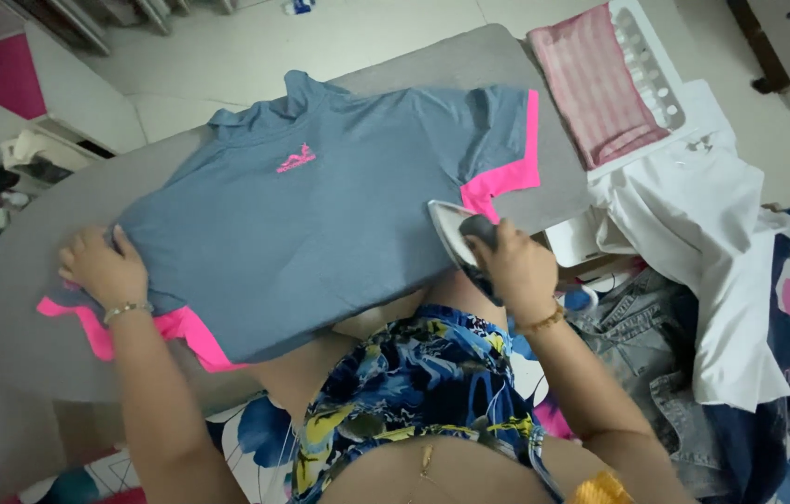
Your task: The person removes a shirt from a hanger, spreads it out on an ironing board, and irons it to remove wrinkles.
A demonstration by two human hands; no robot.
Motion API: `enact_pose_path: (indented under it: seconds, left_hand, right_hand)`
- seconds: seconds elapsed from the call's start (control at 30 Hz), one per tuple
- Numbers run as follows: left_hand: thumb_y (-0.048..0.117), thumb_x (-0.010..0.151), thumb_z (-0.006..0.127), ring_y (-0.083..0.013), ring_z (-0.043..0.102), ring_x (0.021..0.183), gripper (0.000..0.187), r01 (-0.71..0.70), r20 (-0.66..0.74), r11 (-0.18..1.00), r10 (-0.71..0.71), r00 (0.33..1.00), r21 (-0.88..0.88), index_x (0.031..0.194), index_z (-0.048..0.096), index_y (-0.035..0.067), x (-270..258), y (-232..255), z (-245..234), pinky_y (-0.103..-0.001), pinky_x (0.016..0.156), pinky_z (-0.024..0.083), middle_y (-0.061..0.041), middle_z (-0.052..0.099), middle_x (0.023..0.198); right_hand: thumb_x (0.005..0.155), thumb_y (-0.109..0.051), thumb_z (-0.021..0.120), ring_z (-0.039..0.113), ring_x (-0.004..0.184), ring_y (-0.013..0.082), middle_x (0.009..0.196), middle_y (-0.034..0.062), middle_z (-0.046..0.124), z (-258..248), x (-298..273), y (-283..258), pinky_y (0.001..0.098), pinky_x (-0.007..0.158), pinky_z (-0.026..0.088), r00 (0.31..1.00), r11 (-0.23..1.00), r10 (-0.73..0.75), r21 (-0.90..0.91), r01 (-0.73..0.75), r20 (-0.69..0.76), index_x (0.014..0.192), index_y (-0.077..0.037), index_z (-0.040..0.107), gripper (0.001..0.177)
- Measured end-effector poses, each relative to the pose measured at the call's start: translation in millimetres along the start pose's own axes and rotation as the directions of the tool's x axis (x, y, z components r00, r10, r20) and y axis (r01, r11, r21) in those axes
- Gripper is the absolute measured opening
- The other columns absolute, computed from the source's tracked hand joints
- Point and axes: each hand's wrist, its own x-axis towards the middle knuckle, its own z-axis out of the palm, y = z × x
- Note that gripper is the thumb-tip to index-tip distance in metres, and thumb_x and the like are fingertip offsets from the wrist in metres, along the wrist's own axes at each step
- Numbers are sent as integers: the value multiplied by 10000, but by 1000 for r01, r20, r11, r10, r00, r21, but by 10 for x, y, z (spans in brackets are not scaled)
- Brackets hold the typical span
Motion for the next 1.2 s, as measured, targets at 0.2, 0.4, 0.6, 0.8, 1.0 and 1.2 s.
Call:
enact_pose_path:
  seconds: [0.2, 0.4, 0.6, 0.8, 1.0, 1.2]
  left_hand:
    - [229, 1112, 625, -464, 532, 1046, 291, -4, -5, 999, 4, 1000, -40, 1103, 725, -44, -31, -74, 93, -650, 929, 347, -273, 657, 1090]
    - [246, 1124, 640, -368, 561, 987, 257, 0, 10, 998, 0, 1000, 66, 1141, 739, 9, -11, -85, 133, -508, 878, 379, -206, 695, 1061]
    - [230, 1099, 677, -377, 552, 975, 242, -44, -61, 999, 46, 997, 31, 1072, 718, -6, -25, -90, 81, -505, 882, 376, -208, 690, 1034]
    - [233, 1145, 631, -393, 565, 1004, 289, 15, 7, 1000, -16, 1000, 6, 1134, 718, -42, -25, -125, 159, -562, 917, 362, -238, 688, 1057]
    - [253, 1121, 646, -375, 550, 962, 266, -44, -52, 997, 47, 998, 57, 1091, 719, -1, -42, -123, 156, -499, 875, 366, -210, 683, 1035]
    - [302, 1143, 588, -363, 583, 962, 327, 10, 41, 987, -17, 999, 158, 1134, 731, 9, -15, -100, 188, -496, 872, 394, -207, 697, 1047]
  right_hand:
    - [940, -514, 702, 629, 507, 311, 621, 115, 645, -96, -192, 154, 389, 472, 481, 995, 995, 95, -28, -96, -28, 851, -58, 581, 481]
    - [960, -539, 675, 612, 471, 305, 612, 113, 646, -10, -125, 252, 377, 455, 475, 988, 987, 150, -48, -152, -36, 832, -60, 579, 505]
    - [957, -578, 671, 612, 478, 321, 608, 113, 635, 55, -139, 354, 393, 465, 479, 986, 985, 143, -83, -150, -82, 847, -64, 560, 537]
    - [924, -546, 680, 647, 523, 314, 644, 109, 653, -71, -433, 469, 393, 484, 497, 995, 994, 96, -59, -94, 29, 903, -68, 561, 493]
    - [918, -547, 696, 648, 546, 308, 667, 109, 662, -58, -429, 472, 382, 490, 484, 993, 992, 113, -50, -114, -17, 893, -62, 572, 501]
    - [945, -592, 639, 656, 539, 343, 698, 128, 691, 72, -205, 564, 414, 484, 500, 989, 989, 139, -53, -136, 47, 926, -65, 590, 530]
